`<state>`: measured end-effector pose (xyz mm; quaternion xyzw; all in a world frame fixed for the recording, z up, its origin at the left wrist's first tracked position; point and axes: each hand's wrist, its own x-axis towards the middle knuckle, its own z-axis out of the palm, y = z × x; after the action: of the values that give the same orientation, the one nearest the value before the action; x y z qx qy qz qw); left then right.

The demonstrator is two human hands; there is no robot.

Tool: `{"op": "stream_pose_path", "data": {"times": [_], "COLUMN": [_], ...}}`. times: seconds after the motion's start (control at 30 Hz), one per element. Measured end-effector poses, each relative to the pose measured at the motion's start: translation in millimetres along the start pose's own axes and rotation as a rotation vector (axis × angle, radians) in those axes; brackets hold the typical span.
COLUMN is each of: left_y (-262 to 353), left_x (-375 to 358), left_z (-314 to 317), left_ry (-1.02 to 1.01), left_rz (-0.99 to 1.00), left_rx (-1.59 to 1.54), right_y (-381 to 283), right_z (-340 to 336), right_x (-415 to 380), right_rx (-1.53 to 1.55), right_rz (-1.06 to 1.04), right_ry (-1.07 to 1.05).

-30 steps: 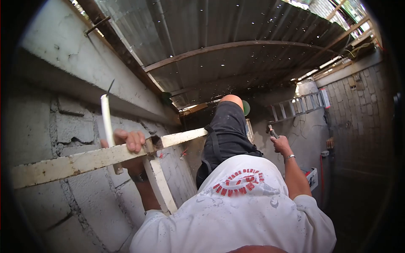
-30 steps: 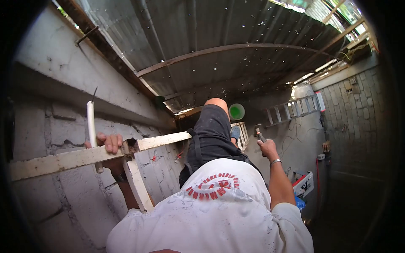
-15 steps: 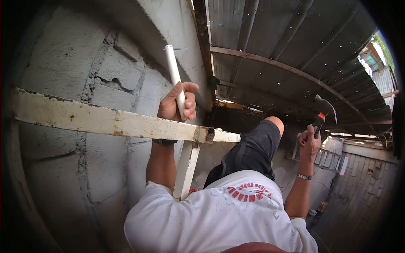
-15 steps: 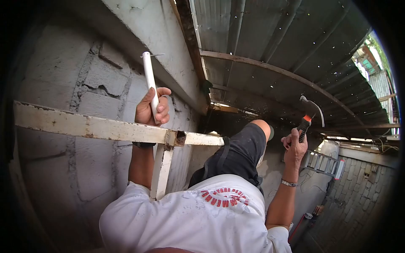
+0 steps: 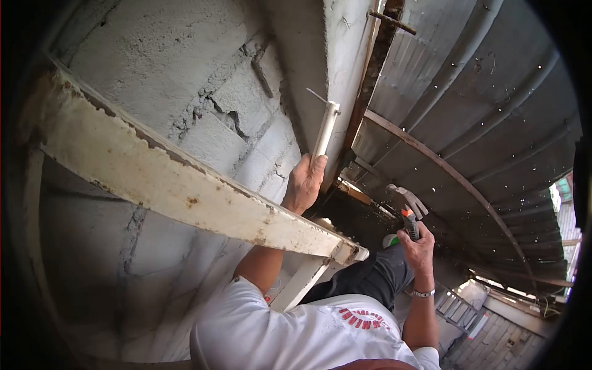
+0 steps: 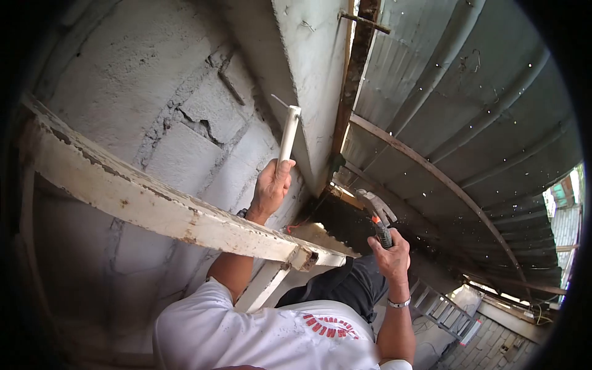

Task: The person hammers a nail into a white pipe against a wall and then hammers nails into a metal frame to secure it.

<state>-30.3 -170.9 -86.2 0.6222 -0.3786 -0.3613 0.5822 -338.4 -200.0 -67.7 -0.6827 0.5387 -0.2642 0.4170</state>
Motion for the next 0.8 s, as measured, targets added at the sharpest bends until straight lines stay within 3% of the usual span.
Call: {"op": "stream_pose_path", "data": {"times": [0.13,0.27,0.4,0.5,0.8], "left_y": [-9.0,-17.0,-15.0,-14.3,-22.7], "left_x": [15.4,30.5,40.8,47.6,54.8], "left_z": [-16.0,-21.1,-19.0,-20.0,-17.5], "left_ry": [0.089,0.145,0.170,0.183,0.245], "left_rz": [0.013,0.052,0.020,0.007,0.045], "left_rx": [-0.037,-0.007,-0.027,-0.022,-0.030], "right_y": [-21.2,-31.8,-54.7,-58.9,-97.9], "right_z": [18.7,35.9,48.8,58.8,70.8], "right_x": [29.1,52.6,67.5,80.6,105.3], "right_rx": [0.102,0.139,0.227,0.244,0.310], "right_rz": [0.051,-0.059,0.013,-0.132,-0.251], "right_ry": [-0.081,-0.119,-0.185,-0.224,-0.187]}}
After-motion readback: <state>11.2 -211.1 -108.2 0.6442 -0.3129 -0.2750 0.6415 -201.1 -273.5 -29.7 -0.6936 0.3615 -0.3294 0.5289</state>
